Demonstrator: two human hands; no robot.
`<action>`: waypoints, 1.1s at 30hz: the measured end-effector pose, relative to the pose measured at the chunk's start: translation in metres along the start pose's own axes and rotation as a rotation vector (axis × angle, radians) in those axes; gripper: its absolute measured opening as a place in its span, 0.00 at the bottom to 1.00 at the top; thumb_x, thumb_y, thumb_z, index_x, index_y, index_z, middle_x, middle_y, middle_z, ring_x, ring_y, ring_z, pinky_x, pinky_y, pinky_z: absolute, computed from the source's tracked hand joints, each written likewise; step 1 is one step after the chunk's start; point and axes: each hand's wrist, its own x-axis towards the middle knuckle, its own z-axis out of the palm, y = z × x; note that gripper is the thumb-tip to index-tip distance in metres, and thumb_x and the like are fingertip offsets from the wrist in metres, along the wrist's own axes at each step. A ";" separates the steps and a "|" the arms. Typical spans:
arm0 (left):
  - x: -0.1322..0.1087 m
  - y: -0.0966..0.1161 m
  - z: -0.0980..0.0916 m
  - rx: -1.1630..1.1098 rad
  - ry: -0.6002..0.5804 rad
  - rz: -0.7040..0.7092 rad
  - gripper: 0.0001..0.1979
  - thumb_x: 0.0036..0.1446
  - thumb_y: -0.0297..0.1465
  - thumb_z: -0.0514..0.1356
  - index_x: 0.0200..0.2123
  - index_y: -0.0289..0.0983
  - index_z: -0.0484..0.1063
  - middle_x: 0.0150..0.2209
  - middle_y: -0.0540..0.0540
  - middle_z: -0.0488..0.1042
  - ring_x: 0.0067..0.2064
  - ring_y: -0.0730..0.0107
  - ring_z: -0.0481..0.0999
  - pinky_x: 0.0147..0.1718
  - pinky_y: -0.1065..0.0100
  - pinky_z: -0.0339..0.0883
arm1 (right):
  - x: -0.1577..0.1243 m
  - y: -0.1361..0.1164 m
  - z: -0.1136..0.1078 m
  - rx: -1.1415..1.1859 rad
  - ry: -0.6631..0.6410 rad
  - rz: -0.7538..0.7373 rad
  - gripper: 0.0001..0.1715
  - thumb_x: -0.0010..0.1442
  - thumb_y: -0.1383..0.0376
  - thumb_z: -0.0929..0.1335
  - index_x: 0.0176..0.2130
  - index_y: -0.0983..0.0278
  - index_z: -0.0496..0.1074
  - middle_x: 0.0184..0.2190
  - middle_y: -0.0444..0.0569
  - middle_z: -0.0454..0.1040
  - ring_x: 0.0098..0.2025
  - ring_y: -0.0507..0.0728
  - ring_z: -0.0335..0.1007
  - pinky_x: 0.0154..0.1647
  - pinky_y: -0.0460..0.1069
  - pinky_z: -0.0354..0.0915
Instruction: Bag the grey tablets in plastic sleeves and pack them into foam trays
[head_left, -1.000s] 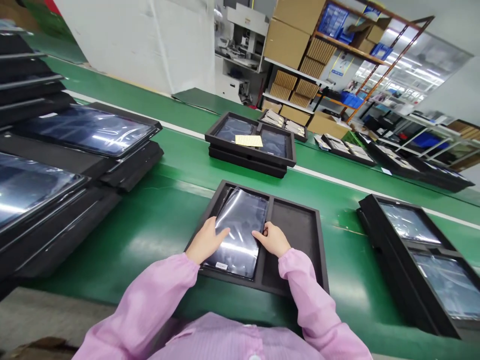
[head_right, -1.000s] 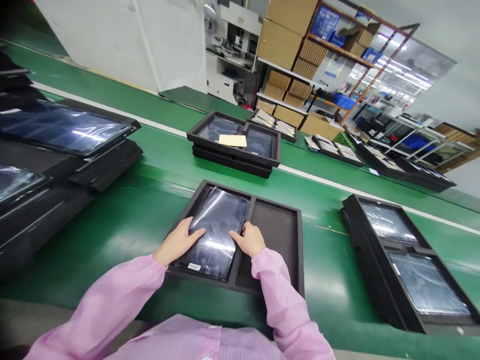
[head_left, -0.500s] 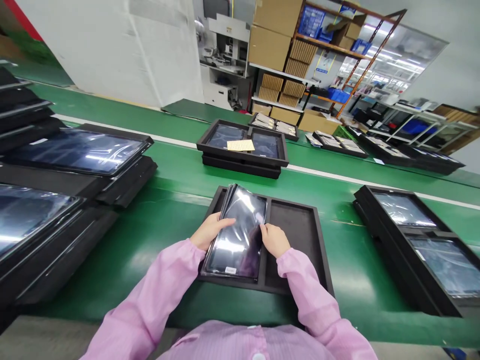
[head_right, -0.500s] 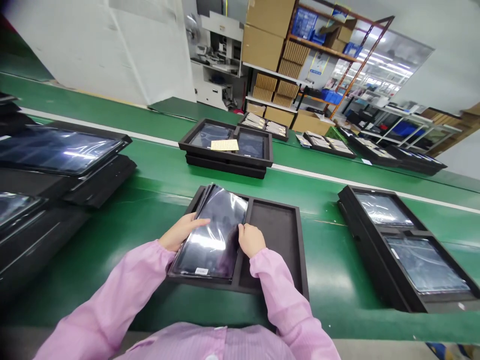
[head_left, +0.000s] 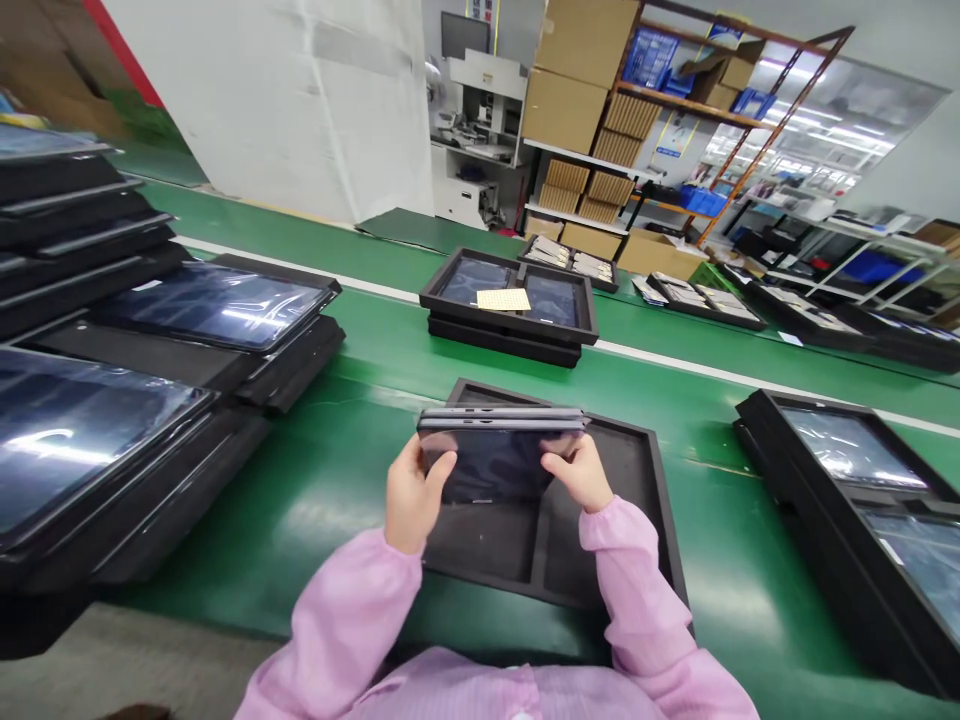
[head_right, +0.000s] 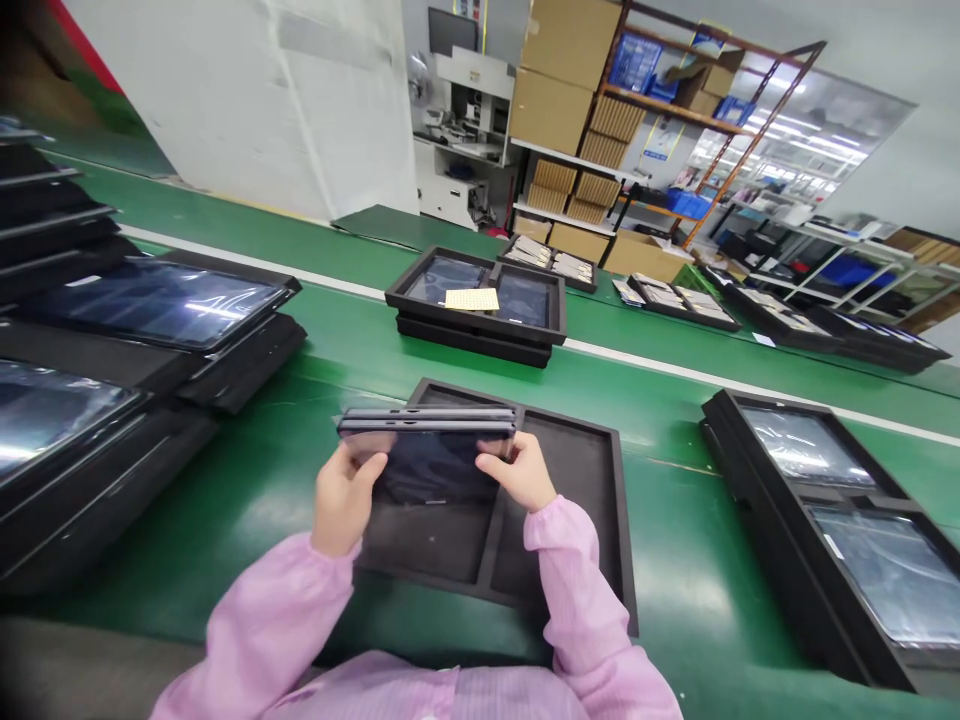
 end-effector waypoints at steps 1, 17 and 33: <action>-0.007 0.000 0.005 -0.060 0.086 0.011 0.15 0.47 0.45 0.64 0.30 0.39 0.74 0.30 0.45 0.80 0.34 0.60 0.80 0.37 0.63 0.76 | -0.002 -0.002 0.000 0.001 0.004 -0.021 0.22 0.62 0.49 0.74 0.36 0.66 0.78 0.30 0.47 0.81 0.34 0.57 0.80 0.41 0.56 0.77; 0.098 0.062 0.087 -0.317 -0.349 0.221 0.32 0.52 0.59 0.55 0.12 0.40 0.64 0.14 0.49 0.62 0.20 0.73 0.59 0.23 0.66 0.58 | -0.038 -0.064 0.045 -0.201 -0.196 -0.445 0.55 0.61 0.62 0.73 0.75 0.61 0.43 0.73 0.60 0.55 0.75 0.67 0.50 0.73 0.65 0.55; 0.113 0.051 0.098 -0.344 -0.445 0.047 0.33 0.58 0.55 0.60 0.12 0.39 0.57 0.12 0.51 0.63 0.17 0.78 0.60 0.20 0.69 0.54 | -0.025 -0.083 0.023 0.052 -0.201 -0.143 0.33 0.73 0.46 0.61 0.70 0.55 0.63 0.70 0.48 0.64 0.72 0.63 0.59 0.73 0.60 0.57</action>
